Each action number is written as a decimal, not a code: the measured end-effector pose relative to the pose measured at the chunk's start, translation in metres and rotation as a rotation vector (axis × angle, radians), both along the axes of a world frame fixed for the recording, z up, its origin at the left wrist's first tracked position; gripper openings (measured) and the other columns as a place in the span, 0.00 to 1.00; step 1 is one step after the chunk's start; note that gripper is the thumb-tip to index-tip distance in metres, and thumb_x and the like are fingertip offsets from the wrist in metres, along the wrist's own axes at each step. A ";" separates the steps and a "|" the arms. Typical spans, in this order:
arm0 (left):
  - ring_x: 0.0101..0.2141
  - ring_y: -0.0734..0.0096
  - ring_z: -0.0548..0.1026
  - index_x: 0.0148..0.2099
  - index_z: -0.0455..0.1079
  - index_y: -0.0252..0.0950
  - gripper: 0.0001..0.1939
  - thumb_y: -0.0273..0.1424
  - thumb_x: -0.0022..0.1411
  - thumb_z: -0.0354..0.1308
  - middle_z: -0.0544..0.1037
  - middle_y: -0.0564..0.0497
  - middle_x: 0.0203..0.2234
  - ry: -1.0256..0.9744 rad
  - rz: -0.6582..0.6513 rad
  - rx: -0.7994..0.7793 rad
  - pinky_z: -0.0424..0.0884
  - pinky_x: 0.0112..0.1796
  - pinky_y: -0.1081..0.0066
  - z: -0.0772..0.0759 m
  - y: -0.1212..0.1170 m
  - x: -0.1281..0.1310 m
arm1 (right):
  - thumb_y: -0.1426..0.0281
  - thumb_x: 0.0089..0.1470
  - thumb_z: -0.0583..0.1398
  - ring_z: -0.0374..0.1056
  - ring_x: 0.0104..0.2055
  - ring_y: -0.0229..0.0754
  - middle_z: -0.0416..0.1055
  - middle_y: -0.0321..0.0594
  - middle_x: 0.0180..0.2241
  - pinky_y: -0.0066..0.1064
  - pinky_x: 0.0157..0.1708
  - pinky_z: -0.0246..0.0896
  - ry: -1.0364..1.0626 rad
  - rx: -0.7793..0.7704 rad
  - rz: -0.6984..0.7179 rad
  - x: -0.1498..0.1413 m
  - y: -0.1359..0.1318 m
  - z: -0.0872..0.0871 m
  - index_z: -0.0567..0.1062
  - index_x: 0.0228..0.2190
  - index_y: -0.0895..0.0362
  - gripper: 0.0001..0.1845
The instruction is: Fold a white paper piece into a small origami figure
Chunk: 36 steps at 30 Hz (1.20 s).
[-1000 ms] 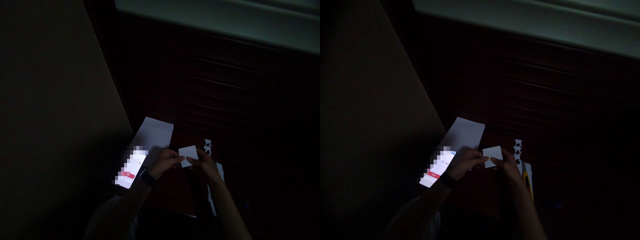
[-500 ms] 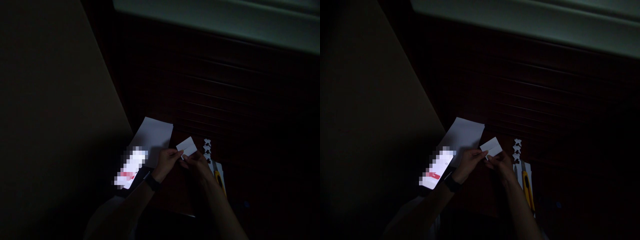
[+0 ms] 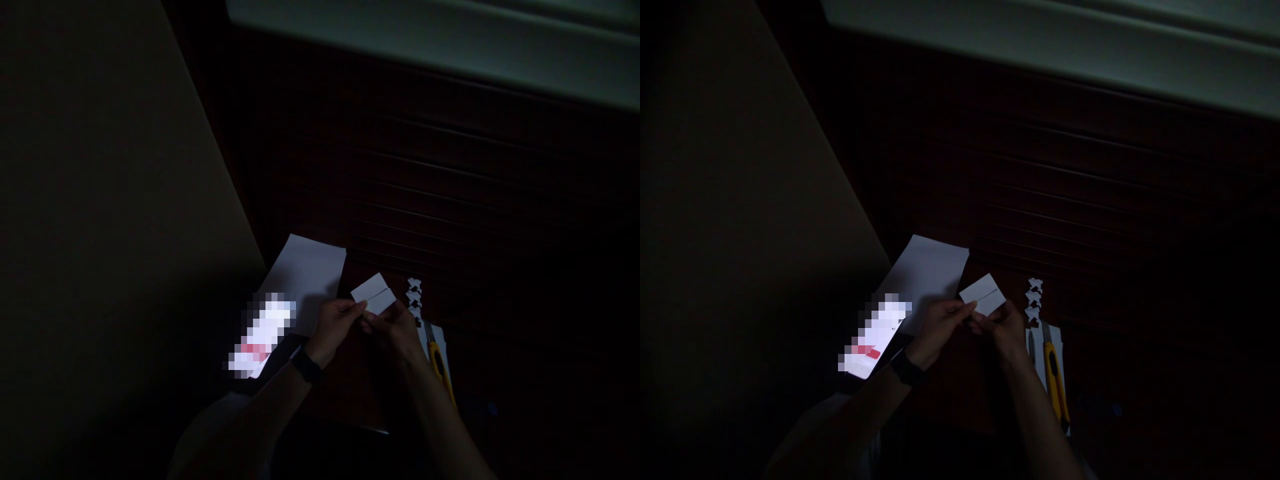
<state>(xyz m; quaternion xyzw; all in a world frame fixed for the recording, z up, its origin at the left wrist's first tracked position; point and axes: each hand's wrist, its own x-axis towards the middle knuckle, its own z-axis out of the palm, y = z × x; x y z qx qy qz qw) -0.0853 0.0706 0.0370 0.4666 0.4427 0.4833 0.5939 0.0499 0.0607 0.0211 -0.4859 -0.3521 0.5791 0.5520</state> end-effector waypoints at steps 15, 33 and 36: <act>0.26 0.69 0.73 0.29 0.73 0.30 0.15 0.40 0.52 0.57 0.77 0.47 0.25 -0.025 0.037 -0.004 0.66 0.27 0.73 0.003 -0.002 -0.001 | 0.73 0.35 0.68 0.68 0.23 0.39 0.66 0.32 0.22 0.34 0.25 0.68 -0.011 0.071 0.013 -0.002 -0.002 -0.001 0.69 0.31 0.56 0.18; 0.27 0.66 0.73 0.28 0.74 0.32 0.13 0.39 0.50 0.58 0.77 0.47 0.24 0.205 0.004 0.045 0.66 0.26 0.73 0.004 0.003 -0.004 | 0.64 0.28 0.69 0.62 0.14 0.36 0.68 0.38 0.13 0.27 0.15 0.55 -0.123 -0.261 -0.021 0.015 -0.002 0.008 0.70 0.15 0.61 0.17; 0.27 0.66 0.73 0.27 0.74 0.32 0.14 0.39 0.50 0.58 0.77 0.47 0.24 0.209 -0.014 0.052 0.65 0.25 0.74 0.007 0.003 -0.004 | 0.63 0.28 0.69 0.63 0.16 0.37 0.69 0.38 0.14 0.27 0.16 0.56 -0.073 -0.257 -0.049 0.015 -0.001 0.008 0.70 0.14 0.60 0.17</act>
